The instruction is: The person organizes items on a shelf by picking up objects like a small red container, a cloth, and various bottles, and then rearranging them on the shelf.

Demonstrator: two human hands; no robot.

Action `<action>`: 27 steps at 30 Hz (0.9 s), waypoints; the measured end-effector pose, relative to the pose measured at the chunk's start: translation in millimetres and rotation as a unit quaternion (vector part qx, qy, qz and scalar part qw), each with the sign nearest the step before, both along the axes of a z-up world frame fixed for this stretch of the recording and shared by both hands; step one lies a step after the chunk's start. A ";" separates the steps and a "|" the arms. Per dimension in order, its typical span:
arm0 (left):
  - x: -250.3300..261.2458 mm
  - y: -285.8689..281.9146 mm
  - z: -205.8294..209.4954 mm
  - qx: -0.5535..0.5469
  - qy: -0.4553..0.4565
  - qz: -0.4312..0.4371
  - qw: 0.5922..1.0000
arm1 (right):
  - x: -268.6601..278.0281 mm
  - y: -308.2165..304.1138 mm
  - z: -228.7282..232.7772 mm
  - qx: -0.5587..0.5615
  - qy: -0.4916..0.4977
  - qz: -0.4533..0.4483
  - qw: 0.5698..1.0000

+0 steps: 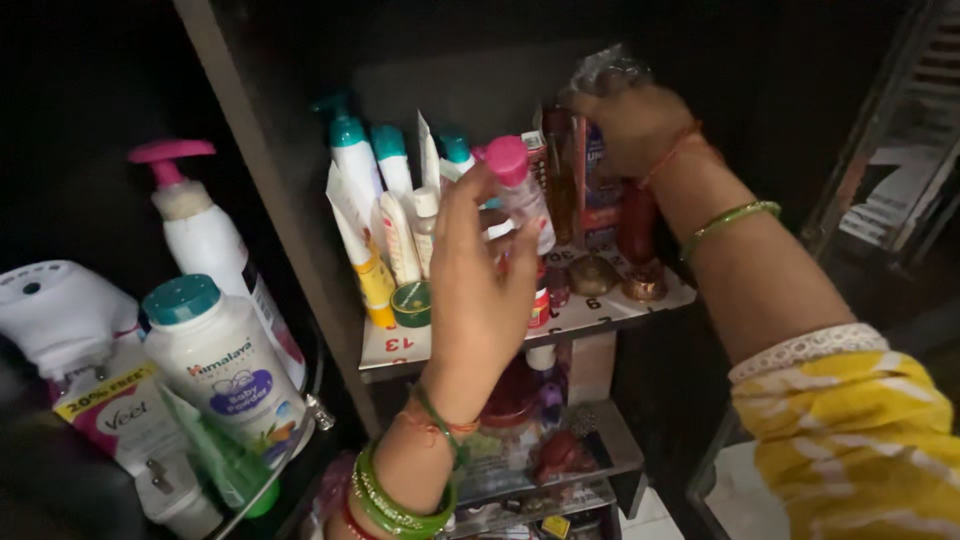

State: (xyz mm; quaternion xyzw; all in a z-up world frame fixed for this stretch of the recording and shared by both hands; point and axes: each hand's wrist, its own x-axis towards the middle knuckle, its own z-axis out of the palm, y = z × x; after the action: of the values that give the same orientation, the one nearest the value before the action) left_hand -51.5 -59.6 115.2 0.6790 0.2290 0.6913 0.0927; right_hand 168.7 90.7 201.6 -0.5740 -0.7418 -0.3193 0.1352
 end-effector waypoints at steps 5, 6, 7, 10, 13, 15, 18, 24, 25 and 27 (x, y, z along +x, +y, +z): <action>-2.2 9.2 -4.3 -0.012 -0.003 -0.001 1.000 | 0.0 2.6 6.4 0.001 -0.035 -0.032 0.999; -1.9 10.4 -5.3 -0.015 -0.002 0.003 1.000 | 0.1 3.4 6.8 -0.002 -0.030 -0.036 0.999; -1.5 11.4 -6.2 -0.018 -0.001 0.007 1.000 | 0.1 4.1 7.9 -0.004 -0.026 -0.041 0.999; 3.1 15.5 -5.7 -0.027 -0.018 -0.039 0.999 | -2.4 3.7 8.0 -0.007 -0.025 -0.053 0.998; 8.1 22.1 -5.0 0.031 0.032 0.052 0.998 | -5.2 -2.7 6.3 -0.015 -0.030 -0.080 0.996; 17.3 34.2 -3.4 0.036 0.065 0.083 0.994 | -9.4 -5.7 5.4 -0.031 -0.024 -0.106 0.994; 45.0 65.7 6.9 0.019 0.075 0.057 0.995 | -12.8 -4.5 4.0 -0.038 0.043 -0.077 0.995; 86.7 114.8 1.6 -0.052 0.078 0.073 0.993 | 19.8 -29.0 -9.3 0.232 0.183 0.179 0.939; 92.0 122.2 -0.1 -0.055 0.078 0.081 0.992 | 24.7 -49.1 -24.2 0.303 0.194 0.236 0.903; 103.5 134.8 -4.3 -0.105 0.100 0.087 0.985 | 17.4 -92.5 -68.9 0.258 0.439 0.279 0.814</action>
State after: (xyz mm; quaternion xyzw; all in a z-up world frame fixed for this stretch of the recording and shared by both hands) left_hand 52.0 75.2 111.0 0.7088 0.3670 0.5971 0.0794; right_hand 186.1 -1.8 132.7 -0.3657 -0.6224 -0.1612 0.6729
